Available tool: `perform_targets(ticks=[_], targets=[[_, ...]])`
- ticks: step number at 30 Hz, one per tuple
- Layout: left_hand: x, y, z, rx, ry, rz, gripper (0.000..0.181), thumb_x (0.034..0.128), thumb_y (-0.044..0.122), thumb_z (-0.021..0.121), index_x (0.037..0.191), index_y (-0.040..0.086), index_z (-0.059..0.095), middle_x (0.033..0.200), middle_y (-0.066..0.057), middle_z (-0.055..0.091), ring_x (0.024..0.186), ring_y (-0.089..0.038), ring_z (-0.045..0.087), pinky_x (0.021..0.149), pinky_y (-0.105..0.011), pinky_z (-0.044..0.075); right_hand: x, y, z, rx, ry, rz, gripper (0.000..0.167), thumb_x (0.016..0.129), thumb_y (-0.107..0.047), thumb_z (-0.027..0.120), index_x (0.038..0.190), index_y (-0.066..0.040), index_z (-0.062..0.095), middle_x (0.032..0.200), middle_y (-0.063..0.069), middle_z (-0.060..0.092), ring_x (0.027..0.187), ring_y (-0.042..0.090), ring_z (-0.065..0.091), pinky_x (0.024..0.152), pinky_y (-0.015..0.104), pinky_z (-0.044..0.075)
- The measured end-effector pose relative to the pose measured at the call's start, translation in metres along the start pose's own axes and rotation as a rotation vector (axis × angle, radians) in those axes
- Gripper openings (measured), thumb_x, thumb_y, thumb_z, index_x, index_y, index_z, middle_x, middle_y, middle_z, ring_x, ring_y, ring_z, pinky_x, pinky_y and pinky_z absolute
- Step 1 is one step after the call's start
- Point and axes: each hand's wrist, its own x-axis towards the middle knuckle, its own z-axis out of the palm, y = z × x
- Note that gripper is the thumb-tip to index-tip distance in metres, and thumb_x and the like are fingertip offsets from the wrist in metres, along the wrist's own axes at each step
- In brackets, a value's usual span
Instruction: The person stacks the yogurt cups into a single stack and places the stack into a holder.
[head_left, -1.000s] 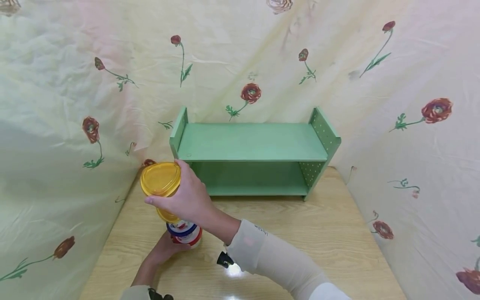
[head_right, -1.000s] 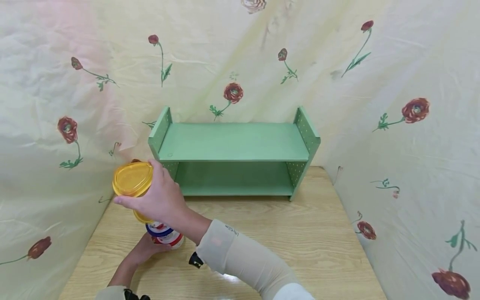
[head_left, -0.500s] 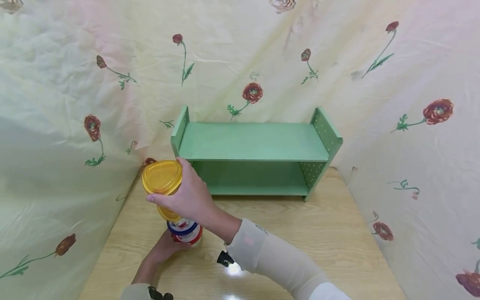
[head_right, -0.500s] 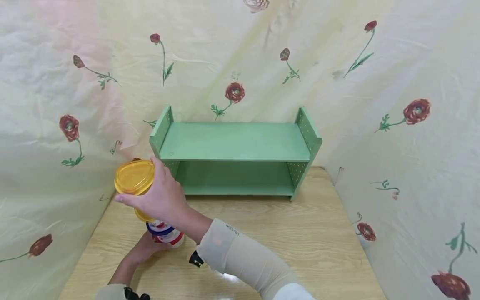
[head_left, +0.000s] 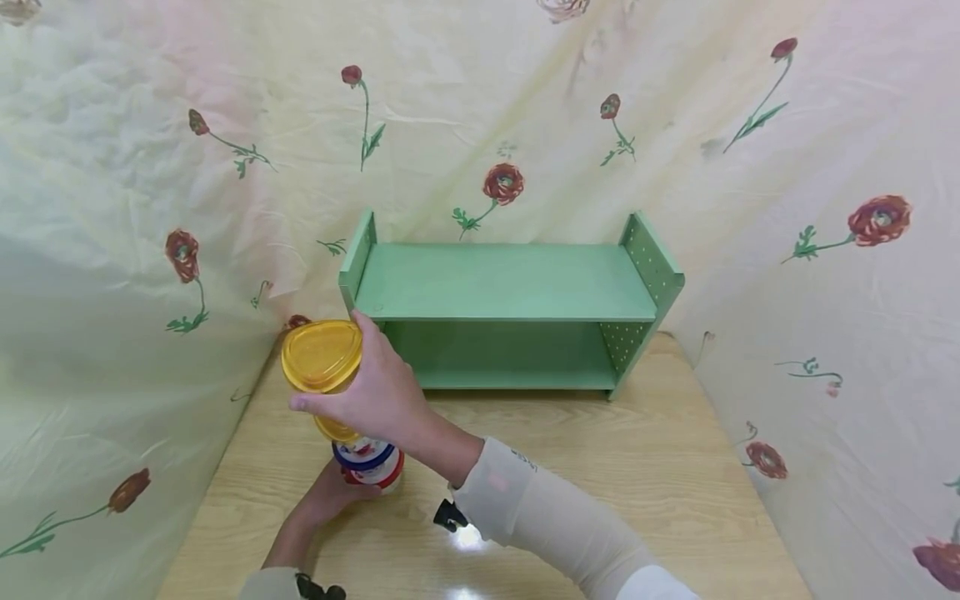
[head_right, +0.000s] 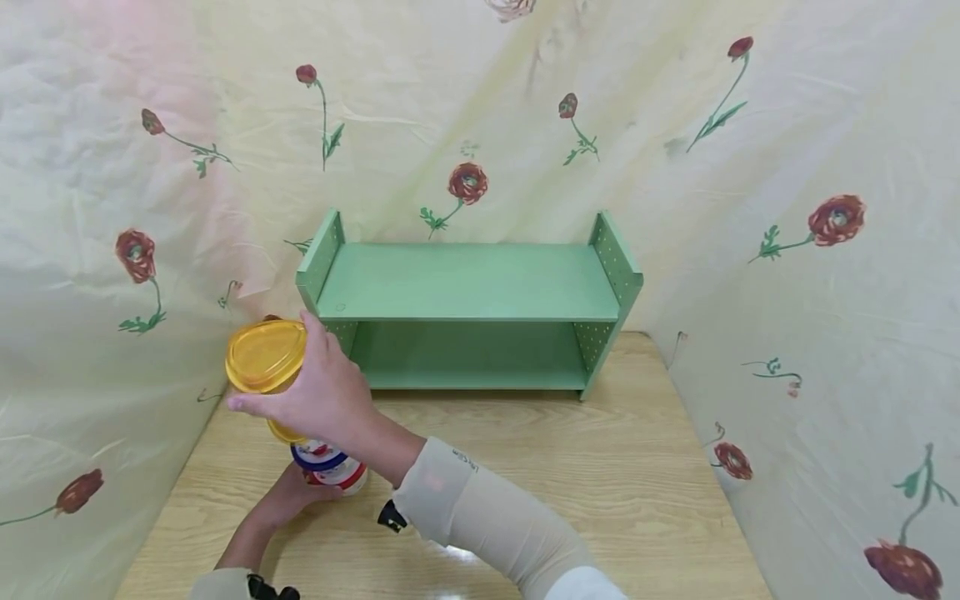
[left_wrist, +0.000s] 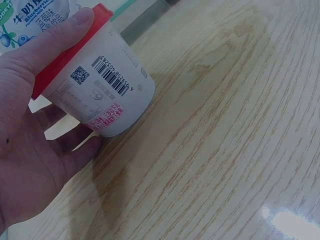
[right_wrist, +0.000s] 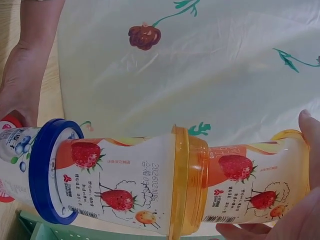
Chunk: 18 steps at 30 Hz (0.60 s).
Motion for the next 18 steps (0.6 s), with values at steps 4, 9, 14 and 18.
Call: perform_targets(ticks=[4, 9, 14, 18], targets=[[0.001, 0.0, 0.0, -0.01, -0.003, 0.006, 0.088, 0.077, 0.022, 0.09, 0.148, 0.016, 0.037, 0.143, -0.009, 0.053, 0.132, -0.032, 0.05, 0.114, -0.057, 0.034, -0.001, 0.001, -0.001, -0.013, -0.006, -0.006, 0.124, 0.068, -0.067, 0.084, 0.161, -0.03, 0.012, 0.143, -0.004, 0.047, 0.12, 0.02, 0.056, 0.093, 0.048, 0.054], [0.001, 0.0, 0.0, -0.018, -0.01, 0.005, 0.088, 0.0772, 0.021, 0.09, 0.148, 0.017, 0.037, 0.143, -0.007, 0.053, 0.133, -0.031, 0.049, 0.113, -0.056, 0.035, -0.003, 0.005, -0.004, -0.012, 0.001, -0.021, 0.123, 0.068, -0.071, 0.081, 0.162, -0.031, 0.01, 0.147, -0.002, 0.044, 0.123, 0.022, 0.055, 0.095, 0.05, 0.053], [0.001, 0.003, 0.001, -0.042, -0.011, -0.004, 0.088, 0.0777, 0.018, 0.089, 0.149, 0.015, 0.037, 0.145, -0.011, 0.051, 0.135, -0.034, 0.047, 0.114, -0.059, 0.032, -0.004, 0.013, -0.013, -0.013, 0.045, -0.028, 0.12, 0.071, -0.071, 0.078, 0.162, -0.03, 0.011, 0.147, 0.002, 0.045, 0.125, 0.024, 0.054, 0.094, 0.049, 0.053], [0.001, 0.003, 0.001, -0.031, -0.001, 0.0, 0.088, 0.0775, 0.018, 0.089, 0.149, 0.013, 0.037, 0.145, -0.012, 0.05, 0.136, -0.034, 0.046, 0.115, -0.058, 0.032, -0.007, 0.024, -0.027, -0.009, 0.079, -0.029, 0.116, 0.075, -0.069, 0.077, 0.162, -0.027, 0.013, 0.144, 0.004, 0.048, 0.126, 0.023, 0.052, 0.093, 0.046, 0.053]])
